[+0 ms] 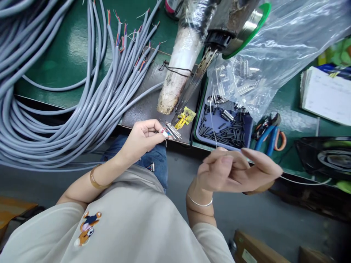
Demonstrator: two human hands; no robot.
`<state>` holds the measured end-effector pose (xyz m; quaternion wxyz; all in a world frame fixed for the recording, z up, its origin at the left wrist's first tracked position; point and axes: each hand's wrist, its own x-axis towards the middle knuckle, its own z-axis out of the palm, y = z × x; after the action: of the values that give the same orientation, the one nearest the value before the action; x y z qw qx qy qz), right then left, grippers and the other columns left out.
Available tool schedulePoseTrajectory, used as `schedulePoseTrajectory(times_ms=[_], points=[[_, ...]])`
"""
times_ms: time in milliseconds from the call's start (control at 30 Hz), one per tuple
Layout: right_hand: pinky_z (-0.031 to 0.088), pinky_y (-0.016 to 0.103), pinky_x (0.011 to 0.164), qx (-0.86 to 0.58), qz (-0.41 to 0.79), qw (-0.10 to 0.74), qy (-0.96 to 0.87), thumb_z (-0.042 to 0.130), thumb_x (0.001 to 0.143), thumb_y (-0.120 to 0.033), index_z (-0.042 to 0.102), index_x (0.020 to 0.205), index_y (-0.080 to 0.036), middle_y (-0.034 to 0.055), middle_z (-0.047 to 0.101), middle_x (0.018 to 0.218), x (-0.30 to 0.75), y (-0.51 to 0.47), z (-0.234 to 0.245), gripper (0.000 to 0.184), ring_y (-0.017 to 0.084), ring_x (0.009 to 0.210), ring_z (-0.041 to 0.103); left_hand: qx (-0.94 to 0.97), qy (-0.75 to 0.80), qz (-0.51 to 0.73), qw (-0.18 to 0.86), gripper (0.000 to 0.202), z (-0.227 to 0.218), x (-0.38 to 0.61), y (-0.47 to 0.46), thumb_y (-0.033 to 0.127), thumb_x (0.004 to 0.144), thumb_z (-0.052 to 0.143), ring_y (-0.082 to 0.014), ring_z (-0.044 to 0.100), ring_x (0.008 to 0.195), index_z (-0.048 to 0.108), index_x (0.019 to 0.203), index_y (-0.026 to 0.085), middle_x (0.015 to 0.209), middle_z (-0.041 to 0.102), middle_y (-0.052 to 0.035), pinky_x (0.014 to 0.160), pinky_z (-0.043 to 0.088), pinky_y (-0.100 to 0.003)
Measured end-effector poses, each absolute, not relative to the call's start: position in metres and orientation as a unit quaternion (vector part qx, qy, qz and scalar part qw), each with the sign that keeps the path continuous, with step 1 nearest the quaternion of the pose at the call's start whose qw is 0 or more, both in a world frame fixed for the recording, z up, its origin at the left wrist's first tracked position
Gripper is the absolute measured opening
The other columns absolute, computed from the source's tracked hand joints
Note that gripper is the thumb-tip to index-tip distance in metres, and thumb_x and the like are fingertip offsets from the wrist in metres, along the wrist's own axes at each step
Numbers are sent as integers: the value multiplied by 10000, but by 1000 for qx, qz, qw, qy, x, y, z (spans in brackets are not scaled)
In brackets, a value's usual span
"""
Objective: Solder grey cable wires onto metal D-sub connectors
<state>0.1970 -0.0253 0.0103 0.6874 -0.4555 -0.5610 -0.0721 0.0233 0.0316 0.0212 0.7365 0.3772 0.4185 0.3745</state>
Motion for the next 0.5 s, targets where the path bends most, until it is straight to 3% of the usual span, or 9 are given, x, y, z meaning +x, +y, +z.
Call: schedulePoseTrajectory(times_ms=[67,133,233,500], points=[[483,236,392,-486,-37,657,-575,672,909,-114,675,1234,-285,-37,737,805,194,-29,13,367,101,476,644,368,422,368,742,250,21,22,30,240,665,828,-13,327,353,590,654,165,577,617,24,343,187,-184],[608,261,562,-525,-2,582,-621,689,875,-49,697,1136,-269,-7,788,898,191,-32,13,341,157,683,762,368,418,370,743,267,21,21,28,263,666,844,-21,325,348,594,657,166,521,554,46,342,187,-189],[647,300,775,-531,24,501,-683,738,837,-43,691,978,-224,25,804,970,185,-32,9,234,180,880,784,376,413,378,738,277,20,21,28,281,674,854,-27,313,347,601,655,167,464,474,75,346,188,-194],[625,257,776,-516,-12,498,-697,723,835,-34,642,912,-215,47,810,997,176,-16,2,212,149,866,779,369,421,452,695,231,23,28,35,196,636,835,-1,336,403,609,620,148,519,531,81,421,313,-157]])
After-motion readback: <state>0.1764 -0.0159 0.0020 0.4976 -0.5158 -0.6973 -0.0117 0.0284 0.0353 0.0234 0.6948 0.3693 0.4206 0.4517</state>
